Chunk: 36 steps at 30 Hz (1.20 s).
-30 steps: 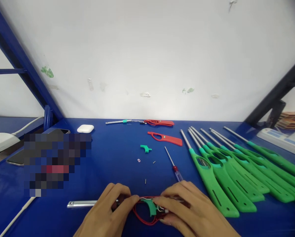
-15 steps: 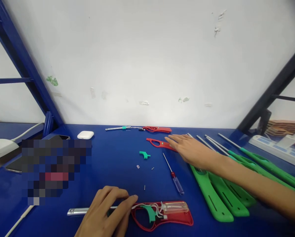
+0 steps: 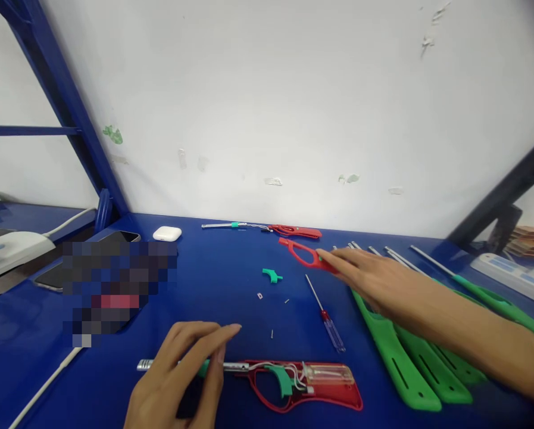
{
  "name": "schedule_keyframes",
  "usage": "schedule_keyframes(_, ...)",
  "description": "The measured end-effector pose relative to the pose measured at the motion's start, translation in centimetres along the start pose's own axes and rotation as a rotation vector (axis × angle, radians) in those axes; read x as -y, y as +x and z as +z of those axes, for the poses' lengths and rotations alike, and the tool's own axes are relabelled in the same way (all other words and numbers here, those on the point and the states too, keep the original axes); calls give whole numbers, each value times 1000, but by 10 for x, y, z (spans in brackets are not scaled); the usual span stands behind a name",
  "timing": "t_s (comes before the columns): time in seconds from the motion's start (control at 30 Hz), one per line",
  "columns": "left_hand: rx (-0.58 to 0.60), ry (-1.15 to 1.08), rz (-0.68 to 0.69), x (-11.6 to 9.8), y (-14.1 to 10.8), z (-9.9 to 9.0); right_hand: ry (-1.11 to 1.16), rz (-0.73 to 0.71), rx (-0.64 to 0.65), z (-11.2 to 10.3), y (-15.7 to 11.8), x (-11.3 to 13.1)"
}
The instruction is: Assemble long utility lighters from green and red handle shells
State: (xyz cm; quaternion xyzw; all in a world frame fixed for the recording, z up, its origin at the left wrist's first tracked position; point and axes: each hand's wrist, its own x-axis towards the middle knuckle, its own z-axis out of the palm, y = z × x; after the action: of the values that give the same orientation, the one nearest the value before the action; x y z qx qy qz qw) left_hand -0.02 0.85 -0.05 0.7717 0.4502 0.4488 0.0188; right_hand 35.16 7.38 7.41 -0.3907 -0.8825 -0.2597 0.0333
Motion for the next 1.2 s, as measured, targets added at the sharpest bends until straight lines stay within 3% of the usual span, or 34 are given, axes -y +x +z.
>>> schedule_keyframes(0.1,-21,49,-109,-1,-1,-2,69,-162,-100,-35,-14,34)
schedule_keyframes(0.17,-32,76,-140,-1,-1,-2,123,-248,-95,-48,-16,60)
schedule_keyframes(0.23,-19,71,-91,1,-2,-2,117,-284,-54,-51,-15,81)
schedule_keyframes(0.33,30,53,10,3,-3,-1,65,-283,-105,-42,-14,99)
schedule_keyframes(0.53,99,61,82,1,-2,1,93,-257,-91,-24,-21,105)
schedule_keyframes(0.87,175,44,199,-6,7,3,150,-245,-66,-23,-21,103)
schedule_keyframes(1.2,236,9,223,-4,7,2,175,-255,-72,-24,-17,101)
